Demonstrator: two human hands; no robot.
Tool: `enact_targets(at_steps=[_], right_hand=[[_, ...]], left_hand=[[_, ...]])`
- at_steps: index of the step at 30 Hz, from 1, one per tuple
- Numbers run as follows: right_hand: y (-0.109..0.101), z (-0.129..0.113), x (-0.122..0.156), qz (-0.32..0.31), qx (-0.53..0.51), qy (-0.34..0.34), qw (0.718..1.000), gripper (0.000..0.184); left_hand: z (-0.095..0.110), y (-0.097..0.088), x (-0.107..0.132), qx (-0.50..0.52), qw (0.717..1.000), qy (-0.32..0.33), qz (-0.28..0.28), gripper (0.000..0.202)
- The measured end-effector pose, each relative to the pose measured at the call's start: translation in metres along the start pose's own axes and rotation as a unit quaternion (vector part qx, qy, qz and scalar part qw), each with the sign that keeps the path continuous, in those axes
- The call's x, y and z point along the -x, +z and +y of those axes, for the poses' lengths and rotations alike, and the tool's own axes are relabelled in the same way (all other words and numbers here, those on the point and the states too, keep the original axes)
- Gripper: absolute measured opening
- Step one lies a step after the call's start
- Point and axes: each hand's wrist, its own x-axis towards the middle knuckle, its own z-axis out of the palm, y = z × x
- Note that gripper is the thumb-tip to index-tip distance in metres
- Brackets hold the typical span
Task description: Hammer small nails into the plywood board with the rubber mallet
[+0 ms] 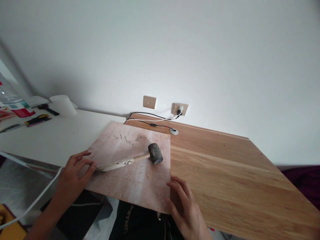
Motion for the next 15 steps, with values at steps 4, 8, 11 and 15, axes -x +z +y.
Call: enact_targets(at_steps=[4,8,11,15], right_hand=[[-0.009,0.003,0.006,0.032,-0.003,0.011,0.999,0.03],[-0.012,0.003,0.01,0.066,-0.002,0.005,0.998,0.027],[-0.008,0.006,0.011,0.066,-0.009,-0.005,0.998,0.028],[0.0,0.008,0.012,0.026,-0.027,-0.016,0.999,0.034]], left_hand=[[-0.005,0.008,-0.01,0.004,1.0,0.011,-0.021,0.033],[-0.025,0.01,-0.021,-0.03,0.997,-0.054,-0.041,0.046],[-0.033,0.01,-0.026,-0.061,0.988,-0.113,-0.082,0.05],[-0.031,0.01,-0.031,-0.086,0.977,-0.121,-0.151,0.056]])
